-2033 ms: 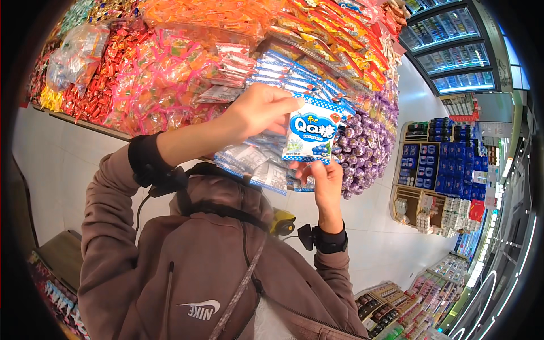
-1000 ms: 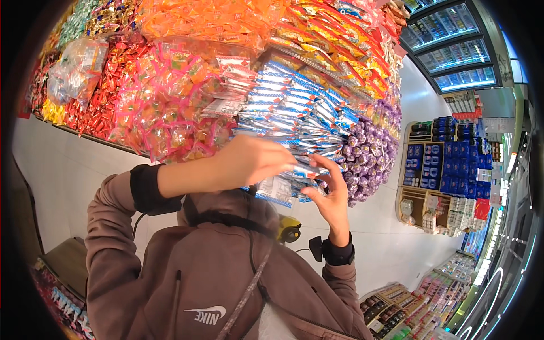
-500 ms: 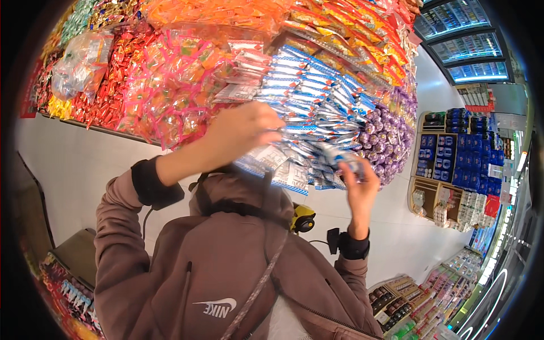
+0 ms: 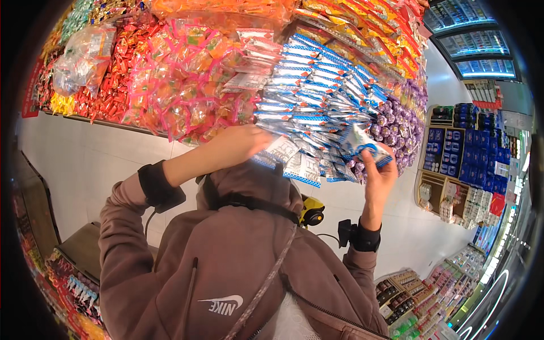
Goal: Organizing and straightening snack packets on a display table.
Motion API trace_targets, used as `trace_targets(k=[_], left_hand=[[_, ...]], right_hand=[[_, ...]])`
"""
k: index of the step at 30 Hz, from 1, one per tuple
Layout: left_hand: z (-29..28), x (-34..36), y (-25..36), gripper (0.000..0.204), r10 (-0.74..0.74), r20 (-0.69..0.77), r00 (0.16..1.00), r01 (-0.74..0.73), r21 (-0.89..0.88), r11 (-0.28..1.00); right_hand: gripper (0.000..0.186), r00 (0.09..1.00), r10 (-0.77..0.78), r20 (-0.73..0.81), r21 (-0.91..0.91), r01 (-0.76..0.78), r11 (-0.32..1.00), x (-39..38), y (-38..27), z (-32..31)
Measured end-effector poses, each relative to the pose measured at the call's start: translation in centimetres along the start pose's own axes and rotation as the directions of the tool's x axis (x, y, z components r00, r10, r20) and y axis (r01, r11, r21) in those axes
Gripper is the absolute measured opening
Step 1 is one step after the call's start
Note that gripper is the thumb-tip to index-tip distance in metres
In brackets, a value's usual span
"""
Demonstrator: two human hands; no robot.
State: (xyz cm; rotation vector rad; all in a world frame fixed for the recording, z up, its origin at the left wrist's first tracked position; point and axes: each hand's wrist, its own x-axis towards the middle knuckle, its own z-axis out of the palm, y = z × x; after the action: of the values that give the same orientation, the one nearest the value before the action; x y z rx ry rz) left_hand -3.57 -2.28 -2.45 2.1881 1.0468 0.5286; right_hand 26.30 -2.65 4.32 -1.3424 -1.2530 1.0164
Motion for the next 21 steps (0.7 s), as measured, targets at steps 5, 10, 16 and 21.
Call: trace_targets(k=[5, 10, 16, 21], left_hand=[[-0.2, 0.6, 0.1, 0.035, -0.118, 0.037, 0.992, 0.121, -0.127, 0.984], [-0.9, 1.3, 0.2, 0.047, -0.167, 0.102, 0.981, 0.187, -0.245, 0.951], [0.0, 1.3, -1.2, 0.052, -0.038, -0.024, 0.999, 0.03, -0.276, 0.961], [0.2, 1.2, -1.5, 0.054, -0.051, -0.055, 0.997, 0.034, -0.28, 0.959]], right_hand=[[0.02, 0.933, -0.124, 0.337, -0.188, 0.195, 0.963, -0.3, -0.8, 5.3], [0.027, 0.82, -0.092, 0.564, -0.505, 0.431, 0.748, 0.2, 0.1, 8.2], [0.027, 0.611, -0.208, 0.764, -0.49, 0.758, 0.43, 1.3, -0.3, 10.3], [0.023, 0.475, -0.047, 0.879, -0.466, 0.875, 0.132, 1.0, 0.2, 12.0]])
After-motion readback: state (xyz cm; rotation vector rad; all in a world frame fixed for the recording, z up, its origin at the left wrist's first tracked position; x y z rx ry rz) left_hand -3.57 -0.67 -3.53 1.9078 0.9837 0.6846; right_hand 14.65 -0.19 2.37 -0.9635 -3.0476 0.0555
